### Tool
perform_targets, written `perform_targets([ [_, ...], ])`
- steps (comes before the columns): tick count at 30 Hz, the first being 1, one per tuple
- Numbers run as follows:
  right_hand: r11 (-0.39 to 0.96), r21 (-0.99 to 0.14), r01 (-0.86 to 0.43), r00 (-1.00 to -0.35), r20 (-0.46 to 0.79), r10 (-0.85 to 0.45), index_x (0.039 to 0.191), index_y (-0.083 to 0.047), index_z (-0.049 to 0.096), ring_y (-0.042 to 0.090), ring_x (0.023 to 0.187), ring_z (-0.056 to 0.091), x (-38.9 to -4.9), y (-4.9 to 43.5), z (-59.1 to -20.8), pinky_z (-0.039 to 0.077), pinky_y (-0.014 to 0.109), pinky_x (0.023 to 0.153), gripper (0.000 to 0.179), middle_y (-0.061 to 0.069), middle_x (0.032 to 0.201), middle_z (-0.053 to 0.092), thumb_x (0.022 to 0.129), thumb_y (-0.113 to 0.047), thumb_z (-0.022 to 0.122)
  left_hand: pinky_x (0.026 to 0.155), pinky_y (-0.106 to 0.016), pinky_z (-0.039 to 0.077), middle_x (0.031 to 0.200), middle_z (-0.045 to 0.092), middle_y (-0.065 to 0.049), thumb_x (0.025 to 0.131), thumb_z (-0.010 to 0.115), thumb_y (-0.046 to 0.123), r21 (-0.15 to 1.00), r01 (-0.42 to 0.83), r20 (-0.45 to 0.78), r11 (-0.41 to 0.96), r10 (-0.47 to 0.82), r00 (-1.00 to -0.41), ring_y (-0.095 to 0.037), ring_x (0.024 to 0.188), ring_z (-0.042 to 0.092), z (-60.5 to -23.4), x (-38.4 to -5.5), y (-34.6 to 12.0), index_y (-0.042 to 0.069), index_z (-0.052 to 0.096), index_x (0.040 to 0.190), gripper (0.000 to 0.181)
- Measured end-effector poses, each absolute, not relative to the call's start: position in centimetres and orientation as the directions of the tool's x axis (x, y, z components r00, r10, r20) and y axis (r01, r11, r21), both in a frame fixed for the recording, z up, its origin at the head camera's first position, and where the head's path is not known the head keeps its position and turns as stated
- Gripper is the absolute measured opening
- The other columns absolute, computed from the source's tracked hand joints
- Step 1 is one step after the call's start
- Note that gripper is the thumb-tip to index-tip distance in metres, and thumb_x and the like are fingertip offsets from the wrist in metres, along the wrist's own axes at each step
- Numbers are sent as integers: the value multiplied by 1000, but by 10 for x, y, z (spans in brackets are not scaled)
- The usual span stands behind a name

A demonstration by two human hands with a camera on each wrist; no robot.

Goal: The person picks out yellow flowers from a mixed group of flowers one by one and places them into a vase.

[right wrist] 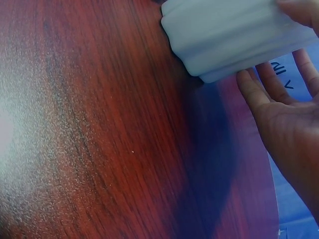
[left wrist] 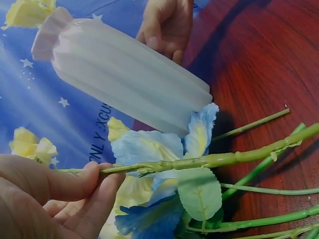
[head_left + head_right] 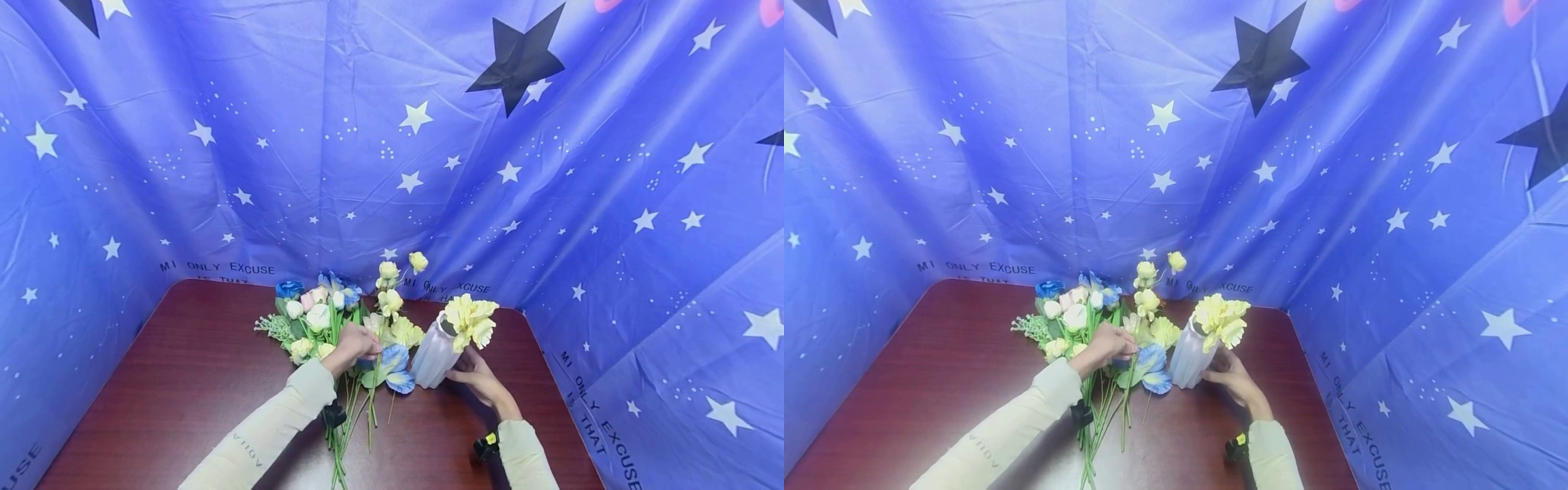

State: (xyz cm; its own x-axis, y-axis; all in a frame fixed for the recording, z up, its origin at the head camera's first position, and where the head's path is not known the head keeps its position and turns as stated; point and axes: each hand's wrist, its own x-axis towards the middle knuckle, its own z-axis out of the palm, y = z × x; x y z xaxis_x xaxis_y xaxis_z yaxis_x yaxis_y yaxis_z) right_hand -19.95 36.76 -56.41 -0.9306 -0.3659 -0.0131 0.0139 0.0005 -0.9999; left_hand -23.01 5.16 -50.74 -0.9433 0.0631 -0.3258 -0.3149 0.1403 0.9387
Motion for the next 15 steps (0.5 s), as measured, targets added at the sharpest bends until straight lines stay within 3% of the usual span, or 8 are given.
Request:
perform_targets([
  [8,-21,-1000,22,-932,-13,-361,156,5,18,4,123,59,-200,367,-564,55,27,100,85,-7,137,53,86,12,67,59,-26,63,77,76,-18,80,77,-12,947,-314,-318,59,68,-946,-10,54,67,-500,-234,49,-14,72,100,21],
  [15,-10,-1000,10,-932,-6,-364,156,7,15,4,123,59,-199,366,-563,55,26,100,87,0,140,51,87,11,68,60,-25,63,81,77,-19,82,77,-12,946,-325,-324,2,98,-941,-9,55,67,-496,-236,46,-14,73,102,21],
])
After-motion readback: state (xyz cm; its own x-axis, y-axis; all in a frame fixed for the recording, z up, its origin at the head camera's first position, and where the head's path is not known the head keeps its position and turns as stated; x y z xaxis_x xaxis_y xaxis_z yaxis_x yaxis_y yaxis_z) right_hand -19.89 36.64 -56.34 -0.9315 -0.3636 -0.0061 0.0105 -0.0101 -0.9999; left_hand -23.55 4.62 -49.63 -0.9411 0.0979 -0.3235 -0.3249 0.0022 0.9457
